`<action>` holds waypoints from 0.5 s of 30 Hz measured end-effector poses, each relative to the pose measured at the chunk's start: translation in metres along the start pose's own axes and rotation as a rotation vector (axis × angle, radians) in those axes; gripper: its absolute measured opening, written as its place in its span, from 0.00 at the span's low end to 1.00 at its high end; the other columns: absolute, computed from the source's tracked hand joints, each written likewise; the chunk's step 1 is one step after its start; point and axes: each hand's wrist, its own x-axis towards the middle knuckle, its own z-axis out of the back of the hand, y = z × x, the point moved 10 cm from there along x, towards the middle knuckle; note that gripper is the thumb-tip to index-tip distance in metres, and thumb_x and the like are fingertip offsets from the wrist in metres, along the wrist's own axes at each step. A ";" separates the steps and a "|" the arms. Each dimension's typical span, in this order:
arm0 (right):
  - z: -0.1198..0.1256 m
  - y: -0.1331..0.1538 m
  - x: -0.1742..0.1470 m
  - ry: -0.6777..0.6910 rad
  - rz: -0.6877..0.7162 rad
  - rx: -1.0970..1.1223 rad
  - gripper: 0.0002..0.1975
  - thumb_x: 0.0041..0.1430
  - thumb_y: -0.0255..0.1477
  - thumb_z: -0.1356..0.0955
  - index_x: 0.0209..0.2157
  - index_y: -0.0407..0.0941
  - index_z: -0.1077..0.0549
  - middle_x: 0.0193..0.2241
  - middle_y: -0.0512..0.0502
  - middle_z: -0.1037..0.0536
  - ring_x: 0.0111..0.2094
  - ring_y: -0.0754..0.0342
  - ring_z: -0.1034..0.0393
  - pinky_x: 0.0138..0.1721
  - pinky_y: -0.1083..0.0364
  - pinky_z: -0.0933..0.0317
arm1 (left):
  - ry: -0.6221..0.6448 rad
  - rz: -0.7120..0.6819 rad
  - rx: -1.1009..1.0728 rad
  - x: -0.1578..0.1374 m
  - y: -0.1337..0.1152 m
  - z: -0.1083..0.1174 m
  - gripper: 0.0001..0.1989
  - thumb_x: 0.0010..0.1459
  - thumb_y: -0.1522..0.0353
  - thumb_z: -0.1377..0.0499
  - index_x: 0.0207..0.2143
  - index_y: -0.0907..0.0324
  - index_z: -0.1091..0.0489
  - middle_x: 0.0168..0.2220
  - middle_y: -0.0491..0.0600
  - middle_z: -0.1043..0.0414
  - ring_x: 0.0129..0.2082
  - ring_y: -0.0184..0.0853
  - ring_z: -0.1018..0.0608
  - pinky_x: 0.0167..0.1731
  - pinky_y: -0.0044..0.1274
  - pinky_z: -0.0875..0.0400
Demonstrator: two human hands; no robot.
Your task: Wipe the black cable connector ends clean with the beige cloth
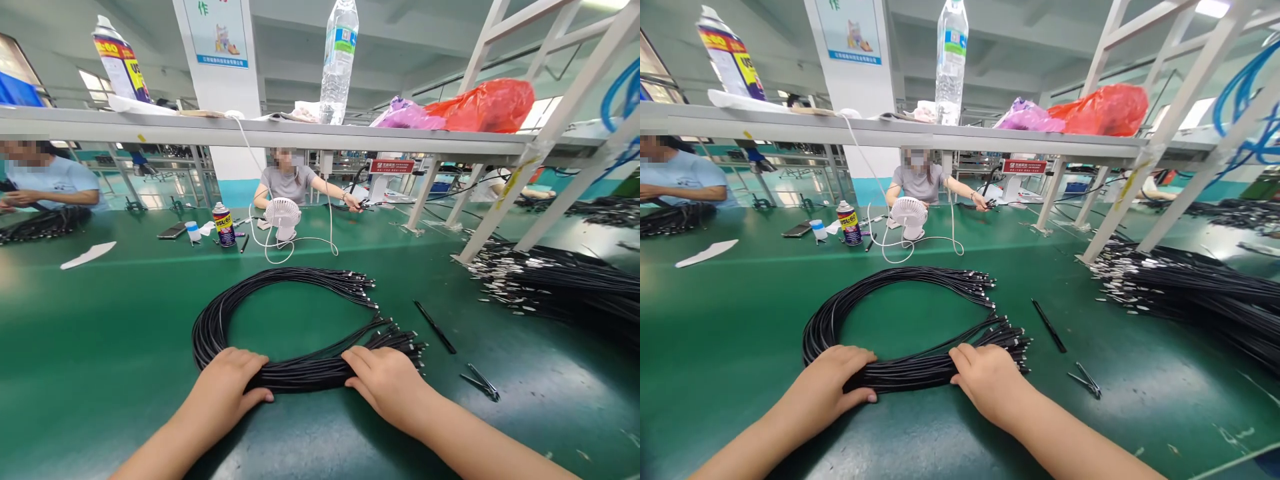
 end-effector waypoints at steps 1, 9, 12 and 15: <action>0.003 0.002 -0.001 -0.030 0.013 0.009 0.11 0.57 0.26 0.31 0.43 0.41 0.29 0.34 0.45 0.22 0.27 0.51 0.28 0.28 0.53 0.40 | -0.008 -0.012 0.013 -0.001 -0.001 0.002 0.17 0.54 0.60 0.36 0.45 0.56 0.27 0.42 0.51 0.21 0.41 0.44 0.21 0.44 0.34 0.29; 0.038 0.005 -0.011 -0.335 0.046 -0.004 0.10 0.64 0.23 0.39 0.41 0.41 0.27 0.32 0.44 0.22 0.27 0.54 0.29 0.29 0.54 0.42 | -0.340 -0.233 0.054 -0.014 -0.018 0.024 0.13 0.63 0.65 0.46 0.46 0.59 0.26 0.42 0.52 0.19 0.40 0.40 0.19 0.40 0.31 0.25; 0.033 0.009 -0.017 -0.326 0.047 -0.017 0.10 0.64 0.26 0.38 0.43 0.41 0.27 0.35 0.43 0.21 0.27 0.55 0.28 0.30 0.54 0.41 | -0.311 -0.237 0.088 -0.015 -0.019 0.016 0.15 0.63 0.68 0.47 0.49 0.57 0.28 0.46 0.51 0.21 0.44 0.41 0.20 0.45 0.34 0.26; 0.017 0.005 -0.015 -0.154 -0.030 -0.018 0.15 0.61 0.35 0.33 0.46 0.42 0.27 0.47 0.39 0.23 0.27 0.55 0.28 0.29 0.54 0.39 | -0.149 -0.154 0.081 -0.011 -0.007 0.002 0.18 0.60 0.63 0.42 0.52 0.53 0.30 0.50 0.49 0.24 0.49 0.45 0.22 0.48 0.39 0.28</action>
